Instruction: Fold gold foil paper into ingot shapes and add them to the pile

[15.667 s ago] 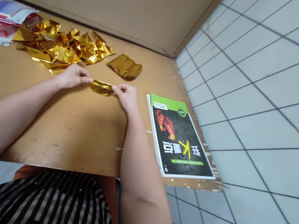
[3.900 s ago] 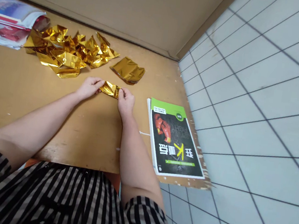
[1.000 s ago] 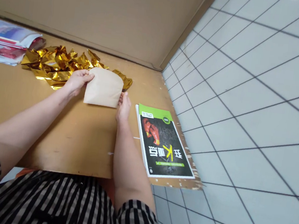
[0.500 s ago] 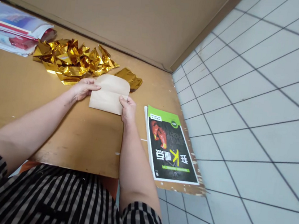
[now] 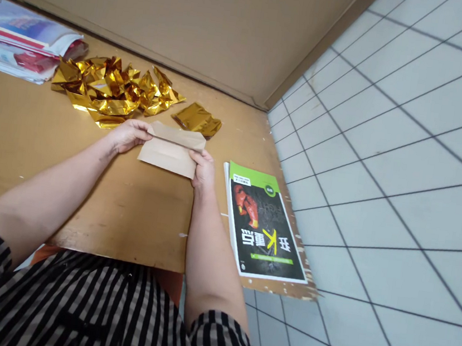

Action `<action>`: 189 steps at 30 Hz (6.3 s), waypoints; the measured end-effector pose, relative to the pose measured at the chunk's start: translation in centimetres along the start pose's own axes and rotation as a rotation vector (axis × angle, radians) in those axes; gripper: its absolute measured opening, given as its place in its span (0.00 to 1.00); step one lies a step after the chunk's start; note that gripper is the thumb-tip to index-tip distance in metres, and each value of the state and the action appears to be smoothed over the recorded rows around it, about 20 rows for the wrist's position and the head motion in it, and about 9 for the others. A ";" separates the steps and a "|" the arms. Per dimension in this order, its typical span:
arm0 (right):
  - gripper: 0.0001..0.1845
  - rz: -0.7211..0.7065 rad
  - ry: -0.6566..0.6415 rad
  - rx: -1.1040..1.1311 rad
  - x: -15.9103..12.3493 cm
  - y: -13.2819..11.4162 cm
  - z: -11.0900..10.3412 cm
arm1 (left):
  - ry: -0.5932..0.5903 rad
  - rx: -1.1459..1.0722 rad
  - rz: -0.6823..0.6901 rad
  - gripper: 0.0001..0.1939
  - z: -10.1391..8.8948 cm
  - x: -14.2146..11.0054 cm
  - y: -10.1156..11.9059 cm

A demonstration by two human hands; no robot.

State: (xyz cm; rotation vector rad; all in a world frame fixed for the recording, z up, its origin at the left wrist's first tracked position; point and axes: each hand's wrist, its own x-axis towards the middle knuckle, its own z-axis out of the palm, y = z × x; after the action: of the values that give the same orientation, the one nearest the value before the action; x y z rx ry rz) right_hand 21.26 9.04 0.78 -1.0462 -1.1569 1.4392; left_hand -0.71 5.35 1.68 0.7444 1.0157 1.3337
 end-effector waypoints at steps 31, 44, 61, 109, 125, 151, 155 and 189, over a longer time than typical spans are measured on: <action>0.07 -0.143 -0.046 -0.103 -0.5 0.2 0.4 | -0.267 0.241 -0.196 0.14 -1.3 -0.4 1.1; 0.15 0.001 -0.146 -0.085 -0.8 -1.2 0.0 | -0.154 0.291 -0.029 0.16 -0.7 -0.3 1.1; 0.17 0.203 -0.491 -0.340 -3.2 -1.9 2.8 | -0.184 0.380 0.100 0.22 0.6 -0.2 0.7; 0.17 -0.157 0.111 -1.409 -1.7 -1.5 2.2 | -0.448 1.717 0.257 0.36 2.5 -2.9 -2.3; 0.39 -0.184 -0.449 -1.345 -2.5 0.5 3.6 | -0.419 1.670 0.202 0.36 3.0 -3.4 -1.8; 0.35 -0.170 -0.430 -1.458 -2.2 0.7 3.1 | -0.285 1.687 0.217 0.37 2.2 -1.7 -2.0; 0.36 -0.172 -0.411 -1.469 -2.2 0.7 3.2 | -0.257 1.690 0.221 0.37 1.7 -1.7 -2.0; 0.35 -0.150 -0.370 -1.374 -1.4 0.6 4.7 | -0.258 1.720 0.148 0.32 2.7 -2.1 -1.4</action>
State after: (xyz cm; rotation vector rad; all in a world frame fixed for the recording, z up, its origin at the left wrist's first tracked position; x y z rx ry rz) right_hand 16.76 6.97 1.11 -1.5138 -2.5599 0.5654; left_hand 2.45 3.40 1.91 2.1718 1.7961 0.1203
